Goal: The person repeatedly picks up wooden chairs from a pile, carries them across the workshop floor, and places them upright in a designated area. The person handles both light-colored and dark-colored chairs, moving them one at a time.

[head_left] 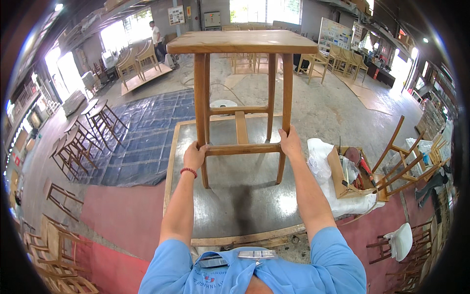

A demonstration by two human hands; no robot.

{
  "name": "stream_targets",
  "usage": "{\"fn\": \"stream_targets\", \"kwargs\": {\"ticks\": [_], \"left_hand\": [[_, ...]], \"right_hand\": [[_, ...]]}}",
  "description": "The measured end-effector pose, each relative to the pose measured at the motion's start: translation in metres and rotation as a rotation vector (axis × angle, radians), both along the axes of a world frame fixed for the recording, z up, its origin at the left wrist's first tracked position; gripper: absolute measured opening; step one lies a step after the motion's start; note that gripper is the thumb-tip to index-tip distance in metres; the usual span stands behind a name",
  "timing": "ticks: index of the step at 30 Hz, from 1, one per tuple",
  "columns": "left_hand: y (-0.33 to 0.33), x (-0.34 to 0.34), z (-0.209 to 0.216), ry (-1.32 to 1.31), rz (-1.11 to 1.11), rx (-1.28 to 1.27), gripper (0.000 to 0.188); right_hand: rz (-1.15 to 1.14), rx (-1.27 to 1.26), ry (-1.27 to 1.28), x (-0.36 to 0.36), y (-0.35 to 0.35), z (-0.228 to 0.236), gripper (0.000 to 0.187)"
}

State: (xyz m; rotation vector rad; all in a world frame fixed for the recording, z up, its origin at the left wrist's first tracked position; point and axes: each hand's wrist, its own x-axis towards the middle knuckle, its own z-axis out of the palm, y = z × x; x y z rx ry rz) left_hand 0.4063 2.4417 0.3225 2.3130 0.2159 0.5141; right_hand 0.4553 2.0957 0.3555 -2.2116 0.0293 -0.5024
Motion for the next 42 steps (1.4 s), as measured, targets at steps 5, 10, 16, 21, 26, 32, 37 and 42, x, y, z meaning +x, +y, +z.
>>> {"fn": "stream_targets", "kwargs": {"ticks": [5, 10, 16, 21, 26, 32, 37, 42], "left_hand": [[0.001, -0.004, 0.018, 0.044, -0.01, -0.114, 0.035], [0.001, 0.001, 0.036, -0.089, -0.041, -0.064, 0.035], [-0.007, -0.005, 0.038, -0.085, -0.011, -0.068, 0.034], [-0.007, -0.002, 0.034, -0.127, -0.016, -0.061, 0.033], [-0.007, 0.0, 0.025, -0.177, -0.029, -0.122, 0.033], [-0.01, 0.004, 0.032, -0.165, -0.073, -0.195, 0.04], [-0.019, 0.016, 0.025, -0.222, -0.049, -0.211, 0.04], [-0.018, 0.037, 0.0, -0.311, 0.068, -0.195, 0.034]], "right_hand": [[-0.014, -0.108, 0.022, -0.002, -0.008, 0.012, 0.037], [-0.033, -0.081, 0.005, 0.0, -0.005, 0.021, 0.039], [-0.066, -0.11, -0.051, 0.006, -0.002, 0.035, 0.04], [-0.021, -0.071, -0.072, 0.005, -0.005, 0.031, 0.039], [-0.036, -0.07, -0.07, 0.004, -0.005, 0.03, 0.041], [-0.01, -0.064, -0.089, 0.001, -0.004, 0.033, 0.043], [0.12, 0.155, 0.065, -0.053, -0.034, -0.037, 0.042], [0.229, 0.557, 1.195, -0.222, -0.099, -0.187, 0.034]]}}
